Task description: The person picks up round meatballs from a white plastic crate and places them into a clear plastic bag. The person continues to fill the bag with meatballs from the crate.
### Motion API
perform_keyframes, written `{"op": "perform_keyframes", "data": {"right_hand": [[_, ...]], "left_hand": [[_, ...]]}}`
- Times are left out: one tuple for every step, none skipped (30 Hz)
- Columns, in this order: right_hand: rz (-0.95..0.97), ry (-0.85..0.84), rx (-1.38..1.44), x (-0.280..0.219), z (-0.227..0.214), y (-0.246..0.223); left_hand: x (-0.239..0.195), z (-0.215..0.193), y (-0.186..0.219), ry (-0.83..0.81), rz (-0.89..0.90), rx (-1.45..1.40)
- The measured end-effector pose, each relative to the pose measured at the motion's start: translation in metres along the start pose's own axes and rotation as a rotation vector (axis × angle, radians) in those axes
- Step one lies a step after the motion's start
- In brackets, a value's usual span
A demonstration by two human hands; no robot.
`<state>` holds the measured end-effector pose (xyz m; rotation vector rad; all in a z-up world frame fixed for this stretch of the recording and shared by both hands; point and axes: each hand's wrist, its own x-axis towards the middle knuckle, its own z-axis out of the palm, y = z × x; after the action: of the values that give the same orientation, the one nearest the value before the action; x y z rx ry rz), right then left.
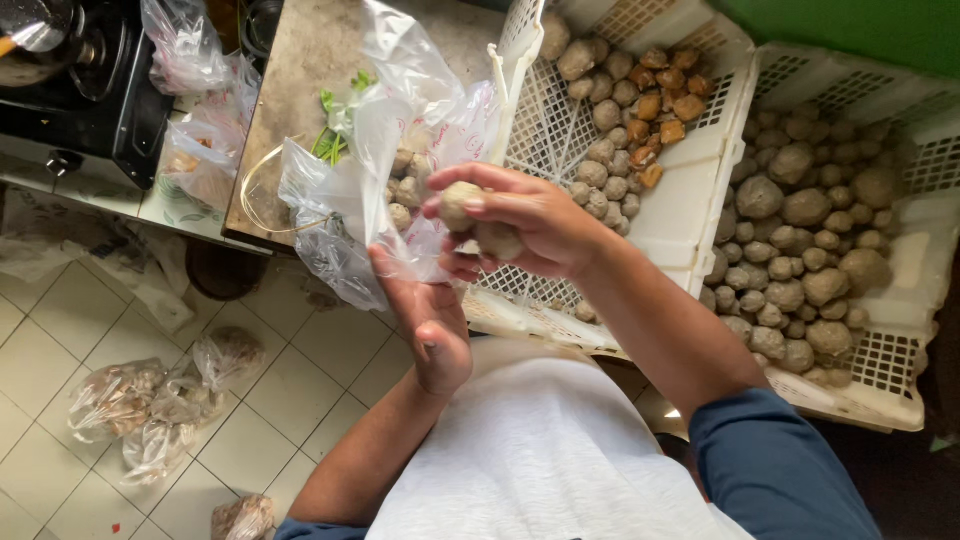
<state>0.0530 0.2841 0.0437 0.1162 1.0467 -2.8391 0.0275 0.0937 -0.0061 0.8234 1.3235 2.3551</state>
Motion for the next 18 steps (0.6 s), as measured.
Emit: {"op": "perform_keyframes", "data": {"right_hand": [[0.001,0.052,-0.066,0.019,0.006,0.002],[0.02,0.12,-0.165,0.028,0.009,0.003],[0.041,0.189,-0.262,0.037,0.009,0.004],[0.068,0.262,-0.359,0.044,0.007,0.002],[0.017,0.233,-0.453,0.051,0.002,-0.001],[-0.026,0.191,-0.539,0.058,-0.001,-0.001],[-0.068,0.147,-0.625,0.06,-0.004,0.0],[-0.003,0.158,-0.56,0.065,-0.005,0.002],[0.062,0.168,-0.494,0.068,-0.005,0.003],[0.119,0.174,-0.44,0.073,-0.006,0.0],[0.103,0.188,-0.455,0.077,-0.007,-0.004],[0.097,0.205,-0.461,0.076,-0.007,-0.003],[0.091,0.222,-0.467,0.075,-0.009,-0.003],[0.055,0.189,-0.397,0.07,-0.011,-0.003],[0.02,0.156,-0.328,0.062,-0.015,-0.005],[-0.019,0.13,-0.26,0.052,-0.021,-0.01],[-0.088,0.098,-0.321,0.037,-0.029,-0.018],[-0.159,0.066,-0.388,0.018,-0.04,-0.03]], "left_hand": [[0.0,-0.001,0.001,0.015,0.009,0.012],[-0.001,-0.001,0.001,0.023,0.008,0.013],[-0.001,-0.003,0.001,0.011,0.006,0.032],[0.0,-0.005,0.001,0.001,0.002,0.049],[0.001,-0.005,-0.001,-0.009,-0.003,0.065],[-0.001,-0.005,-0.001,-0.015,-0.01,0.052],[-0.002,-0.005,-0.001,-0.02,-0.017,0.039],[-0.002,-0.006,0.0,-0.026,-0.015,0.036],[-0.004,-0.006,0.002,-0.01,-0.024,0.027],[-0.002,-0.004,0.002,0.003,-0.019,0.015],[0.001,-0.002,0.002,0.016,-0.014,0.003],[0.001,-0.001,0.003,0.023,-0.012,-0.01],[0.002,0.0,0.004,0.03,-0.01,-0.023],[0.0,0.0,0.004,0.037,-0.014,-0.038],[-0.001,-0.001,0.004,0.048,-0.023,-0.02],[-0.001,-0.002,0.004,0.054,-0.035,-0.008],[-0.001,-0.003,0.004,0.06,-0.046,0.004],[0.0,-0.003,0.003,0.064,-0.044,0.002]]}}
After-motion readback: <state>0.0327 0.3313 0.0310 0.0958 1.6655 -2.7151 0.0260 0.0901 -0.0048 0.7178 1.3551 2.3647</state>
